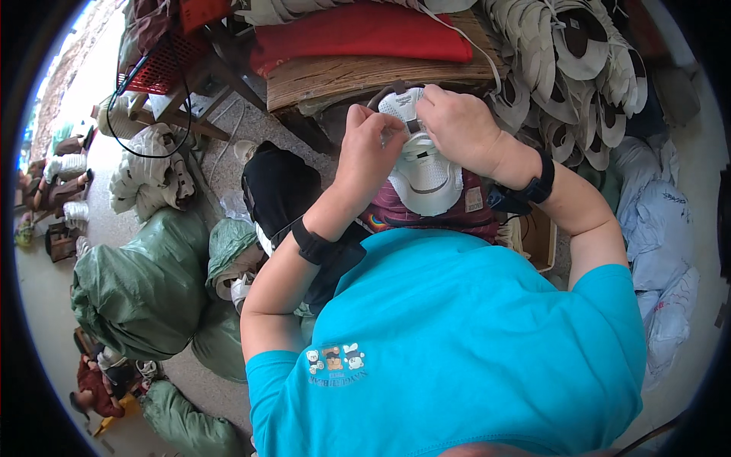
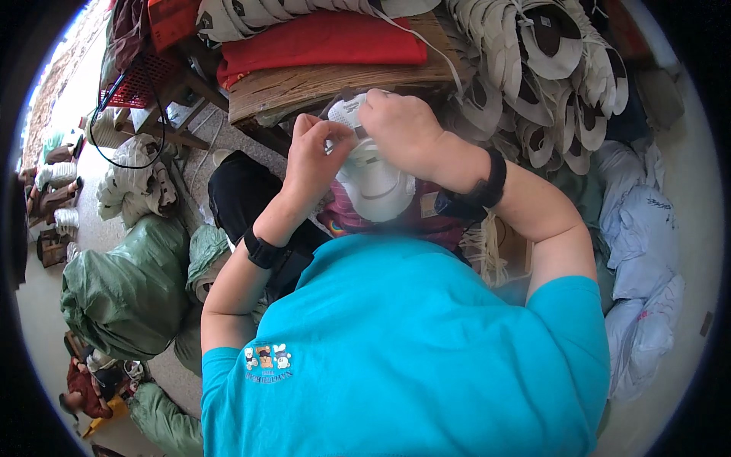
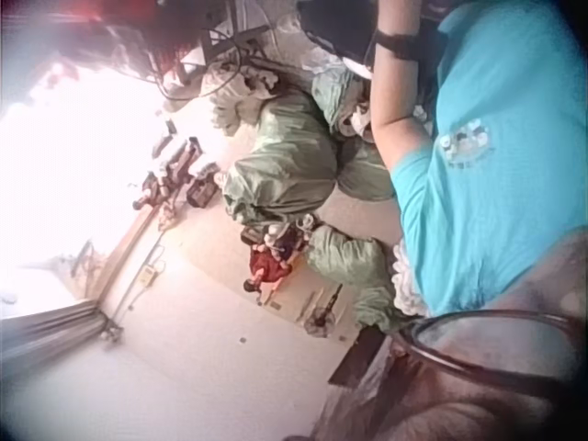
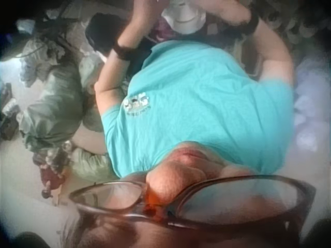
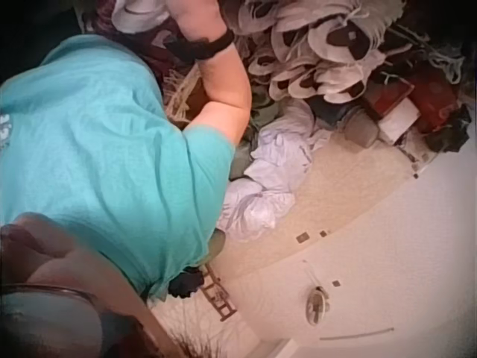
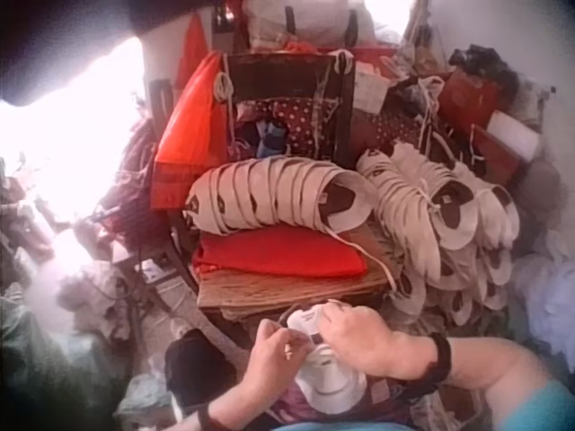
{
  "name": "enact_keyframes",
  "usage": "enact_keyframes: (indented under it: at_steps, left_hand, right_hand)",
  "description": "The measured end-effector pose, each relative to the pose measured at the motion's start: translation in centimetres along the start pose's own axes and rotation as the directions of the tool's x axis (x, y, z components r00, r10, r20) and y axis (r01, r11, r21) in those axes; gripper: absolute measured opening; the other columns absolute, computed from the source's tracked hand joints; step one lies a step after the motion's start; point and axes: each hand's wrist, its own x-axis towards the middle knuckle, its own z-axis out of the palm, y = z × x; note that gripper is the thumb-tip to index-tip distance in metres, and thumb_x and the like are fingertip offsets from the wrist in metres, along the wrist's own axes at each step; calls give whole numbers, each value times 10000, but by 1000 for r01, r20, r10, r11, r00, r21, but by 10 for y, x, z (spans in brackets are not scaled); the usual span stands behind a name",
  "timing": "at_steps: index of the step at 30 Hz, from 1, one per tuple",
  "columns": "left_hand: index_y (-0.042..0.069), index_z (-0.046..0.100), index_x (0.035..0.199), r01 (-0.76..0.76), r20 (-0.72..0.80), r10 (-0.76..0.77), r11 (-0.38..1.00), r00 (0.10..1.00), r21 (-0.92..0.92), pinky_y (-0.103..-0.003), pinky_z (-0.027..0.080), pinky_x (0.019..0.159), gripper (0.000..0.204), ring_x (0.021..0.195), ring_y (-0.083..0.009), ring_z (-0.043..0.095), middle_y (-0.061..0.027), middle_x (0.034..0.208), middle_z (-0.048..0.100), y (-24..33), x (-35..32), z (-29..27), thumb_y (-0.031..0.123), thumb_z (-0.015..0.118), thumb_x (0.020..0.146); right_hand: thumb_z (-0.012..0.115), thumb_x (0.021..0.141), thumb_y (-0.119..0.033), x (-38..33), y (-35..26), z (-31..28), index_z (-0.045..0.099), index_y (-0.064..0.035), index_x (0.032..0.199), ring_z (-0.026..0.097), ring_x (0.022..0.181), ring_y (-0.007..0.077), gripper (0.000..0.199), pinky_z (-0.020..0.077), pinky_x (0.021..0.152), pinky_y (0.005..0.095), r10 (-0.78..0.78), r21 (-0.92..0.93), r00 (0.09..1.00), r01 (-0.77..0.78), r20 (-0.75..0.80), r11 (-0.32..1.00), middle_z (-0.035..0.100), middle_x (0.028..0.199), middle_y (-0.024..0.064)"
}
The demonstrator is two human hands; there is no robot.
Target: The person threads a white shoelace through the eyelets of a white shoe held in their lap. They pull the lace through the holes and adjust the tension repeatedly, working on the shoe while sitting on the floor.
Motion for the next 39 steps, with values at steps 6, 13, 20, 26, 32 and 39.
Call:
enact_keyframes:
  at_steps: [6,13,20,26,32,39]
  left_hand:
    - [23,697,951,16,10,-16,1000,1000,2,-367,526,753,171,880,-289,590,-140,1004,514,2,-1,1,70,738,791]
    - [22,683,914,63,-2,-63,995,998,-73,-367,519,729,153,844,-266,583,-124,992,504,2,0,6,32,733,770]
    - [21,641,924,66,-45,-68,996,997,-62,-366,517,727,177,834,-263,576,-126,1006,482,1,0,11,28,727,769]
    - [20,643,941,67,-39,-69,996,997,-60,-372,520,730,186,835,-271,580,-133,1008,486,3,2,11,33,724,774]
    - [17,655,936,72,-39,-74,996,997,-45,-364,524,734,169,831,-272,586,-133,1005,494,2,2,13,38,721,782]
    - [12,655,940,63,13,-63,998,998,17,-380,535,738,157,855,-300,609,-139,1005,502,7,3,6,38,710,795]
  right_hand:
    - [651,755,-57,-4,-6,1,584,-33,858,646,793,320,125,553,649,407,-13,-7,1000,13,18,1000,568,889,137]
    - [620,760,-48,-7,-15,-1,579,-22,851,644,738,314,103,550,634,403,6,-47,998,-3,69,999,568,868,140]
    - [632,825,-88,-4,-2,-2,578,-44,860,642,758,315,78,534,634,397,-29,59,999,31,-28,998,563,864,133]
    - [626,838,-78,-4,12,4,611,-46,924,633,801,342,94,521,690,420,105,315,994,-112,39,943,601,884,137]
    - [637,835,-68,-2,19,6,616,-22,956,645,782,282,131,519,715,391,155,464,975,-213,162,860,638,876,140]
    - [627,896,-66,-3,5,11,585,2,1084,655,651,184,205,520,561,315,325,601,934,-346,147,721,681,914,134]
